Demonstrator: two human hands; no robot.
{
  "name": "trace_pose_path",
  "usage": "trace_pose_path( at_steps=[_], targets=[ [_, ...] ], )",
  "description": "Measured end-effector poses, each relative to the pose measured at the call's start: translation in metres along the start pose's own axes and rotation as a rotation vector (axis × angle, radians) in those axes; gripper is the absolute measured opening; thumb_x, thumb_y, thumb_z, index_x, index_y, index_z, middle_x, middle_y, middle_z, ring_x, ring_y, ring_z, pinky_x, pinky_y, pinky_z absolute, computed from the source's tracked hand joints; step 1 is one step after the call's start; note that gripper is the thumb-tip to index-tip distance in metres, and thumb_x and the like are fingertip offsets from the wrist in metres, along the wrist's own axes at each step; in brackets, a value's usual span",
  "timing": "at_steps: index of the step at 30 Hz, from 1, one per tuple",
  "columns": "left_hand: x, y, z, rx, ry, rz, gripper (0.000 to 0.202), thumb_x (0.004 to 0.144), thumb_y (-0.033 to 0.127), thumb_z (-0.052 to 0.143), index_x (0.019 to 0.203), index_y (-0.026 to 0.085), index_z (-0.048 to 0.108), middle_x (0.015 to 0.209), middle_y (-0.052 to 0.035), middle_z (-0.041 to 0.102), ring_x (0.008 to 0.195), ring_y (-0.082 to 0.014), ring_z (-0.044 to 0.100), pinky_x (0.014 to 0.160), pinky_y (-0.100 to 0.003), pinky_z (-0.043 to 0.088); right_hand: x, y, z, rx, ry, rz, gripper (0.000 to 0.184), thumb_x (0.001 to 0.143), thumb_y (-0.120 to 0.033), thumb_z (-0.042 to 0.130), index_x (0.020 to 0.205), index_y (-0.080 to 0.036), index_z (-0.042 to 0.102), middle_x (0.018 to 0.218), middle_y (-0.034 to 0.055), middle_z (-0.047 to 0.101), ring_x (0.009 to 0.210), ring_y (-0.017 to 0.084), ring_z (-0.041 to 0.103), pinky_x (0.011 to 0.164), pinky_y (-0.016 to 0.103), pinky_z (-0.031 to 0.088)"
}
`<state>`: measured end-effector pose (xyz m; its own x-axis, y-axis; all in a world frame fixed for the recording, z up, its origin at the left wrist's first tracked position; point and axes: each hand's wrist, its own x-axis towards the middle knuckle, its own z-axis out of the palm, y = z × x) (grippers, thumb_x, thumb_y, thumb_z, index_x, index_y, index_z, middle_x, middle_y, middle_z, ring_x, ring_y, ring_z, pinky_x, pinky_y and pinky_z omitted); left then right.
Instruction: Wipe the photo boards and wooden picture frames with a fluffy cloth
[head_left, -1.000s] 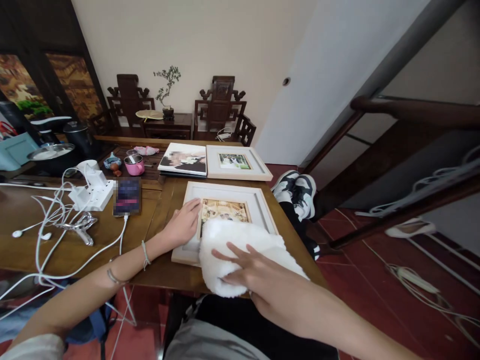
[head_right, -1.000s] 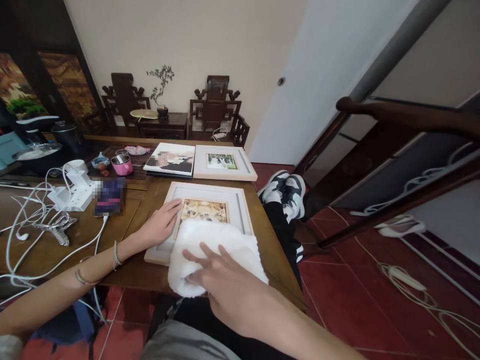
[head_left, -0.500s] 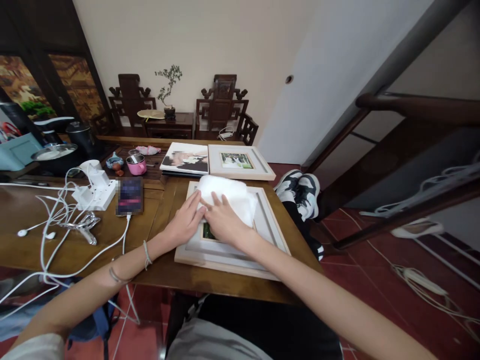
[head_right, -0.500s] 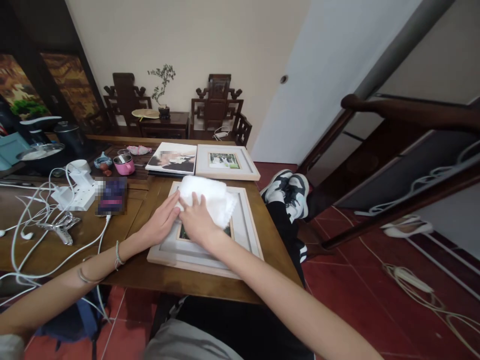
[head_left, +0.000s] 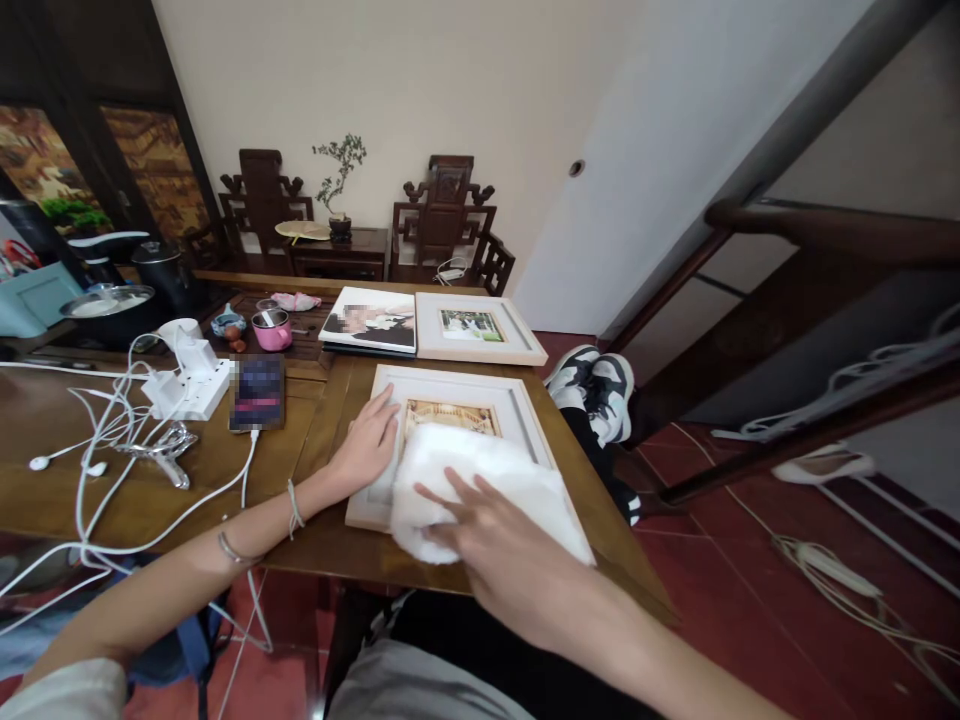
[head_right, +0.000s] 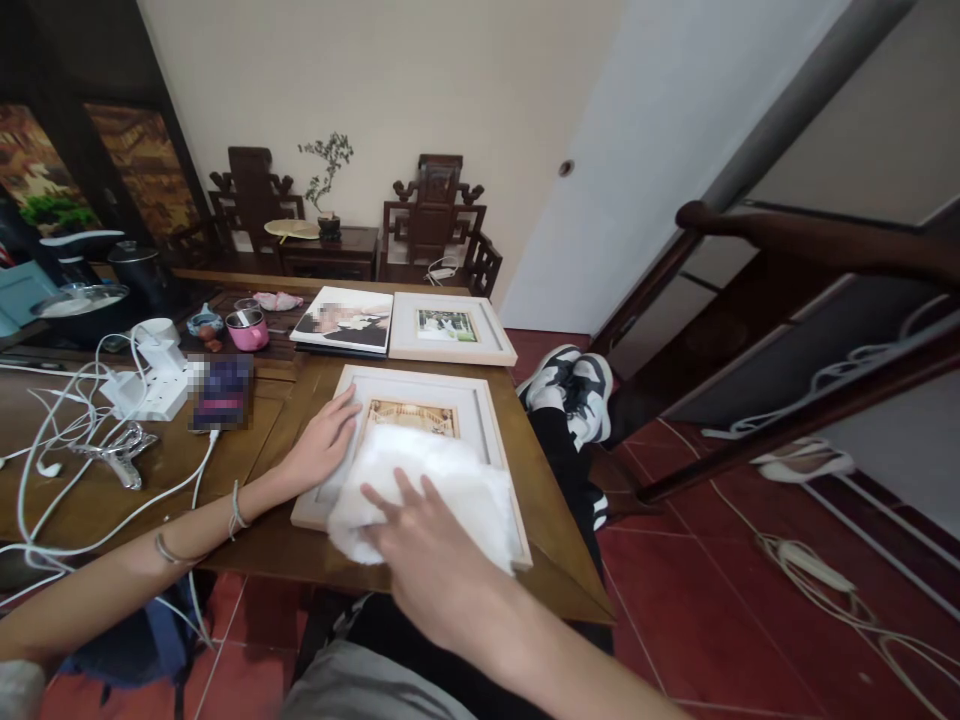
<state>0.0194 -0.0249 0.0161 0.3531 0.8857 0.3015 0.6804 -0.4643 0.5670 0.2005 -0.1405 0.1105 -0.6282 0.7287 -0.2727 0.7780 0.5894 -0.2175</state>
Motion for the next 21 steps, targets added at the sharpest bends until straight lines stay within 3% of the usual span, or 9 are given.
trace_pose_path(
  at_steps=[4,6,9,13,16,18,21],
  targets=[
    [0.002,-0.003,-0.004,-0.006,-0.012,0.029,0.039,0.093,0.015,0.034,0.122,0.011,0.06,0.153,-0.0131,0.037,0.14,-0.0238,0.038,0.117,-0.042,0.032,0.029,-0.031,0.018,0.014,0.026,0.008,0.054,0.076,-0.006,0.052,0.129,-0.015,0.063,0.154,0.0142,0.035,0.142,0.046,0.019,0.112,0.066,0.02],
    [0.003,-0.004,-0.005,0.006,-0.034,0.052,0.04,0.092,0.014,0.035,0.123,0.009,0.059,0.153,-0.0139,0.036,0.141,-0.0242,0.037,0.117,-0.042,0.032,0.032,-0.035,0.024,0.023,0.072,0.026,0.052,0.077,-0.008,0.051,0.126,-0.015,0.065,0.152,0.0149,0.037,0.141,0.045,0.02,0.112,0.066,0.019],
    [0.003,-0.006,-0.003,0.03,-0.039,0.091,0.041,0.092,0.014,0.035,0.125,0.009,0.057,0.153,-0.0153,0.036,0.141,-0.0247,0.035,0.118,-0.043,0.031,0.01,-0.018,0.031,0.037,0.146,0.052,0.055,0.071,-0.003,0.049,0.121,-0.017,0.068,0.151,0.0116,0.041,0.141,0.04,0.025,0.115,0.061,0.02],
    [0.003,-0.009,0.002,0.049,-0.046,0.101,0.041,0.092,0.015,0.035,0.128,0.011,0.055,0.151,-0.0143,0.04,0.142,-0.0248,0.035,0.117,-0.047,0.031,-0.045,0.033,0.044,-0.028,0.239,0.135,0.065,0.059,0.004,0.044,0.112,-0.021,0.073,0.143,0.0076,0.051,0.138,0.033,0.037,0.114,0.056,0.031],
    [0.001,-0.008,0.003,0.081,-0.076,0.074,0.041,0.094,0.02,0.037,0.13,0.011,0.052,0.148,-0.0156,0.043,0.143,-0.0266,0.032,0.116,-0.053,0.03,-0.073,0.06,0.051,-0.108,0.345,0.127,0.065,0.059,0.005,0.04,0.105,-0.024,0.075,0.141,0.0048,0.053,0.138,0.029,0.037,0.112,0.056,0.035],
    [0.0,-0.005,0.003,0.11,-0.1,0.061,0.043,0.094,0.026,0.041,0.132,0.01,0.05,0.149,-0.0174,0.041,0.144,-0.0285,0.029,0.116,-0.054,0.029,-0.074,0.062,0.05,-0.121,0.33,0.107,0.064,0.06,0.005,0.04,0.104,-0.024,0.075,0.142,0.0046,0.052,0.14,0.03,0.033,0.113,0.058,0.032],
    [-0.002,-0.001,0.003,0.148,-0.112,0.035,0.045,0.095,0.029,0.041,0.135,0.008,0.047,0.15,-0.0192,0.038,0.144,-0.0296,0.027,0.116,-0.053,0.029,-0.052,0.042,0.041,-0.068,0.23,0.107,0.064,0.06,0.006,0.041,0.108,-0.021,0.074,0.144,0.0073,0.049,0.141,0.032,0.03,0.115,0.06,0.026]
  ],
)
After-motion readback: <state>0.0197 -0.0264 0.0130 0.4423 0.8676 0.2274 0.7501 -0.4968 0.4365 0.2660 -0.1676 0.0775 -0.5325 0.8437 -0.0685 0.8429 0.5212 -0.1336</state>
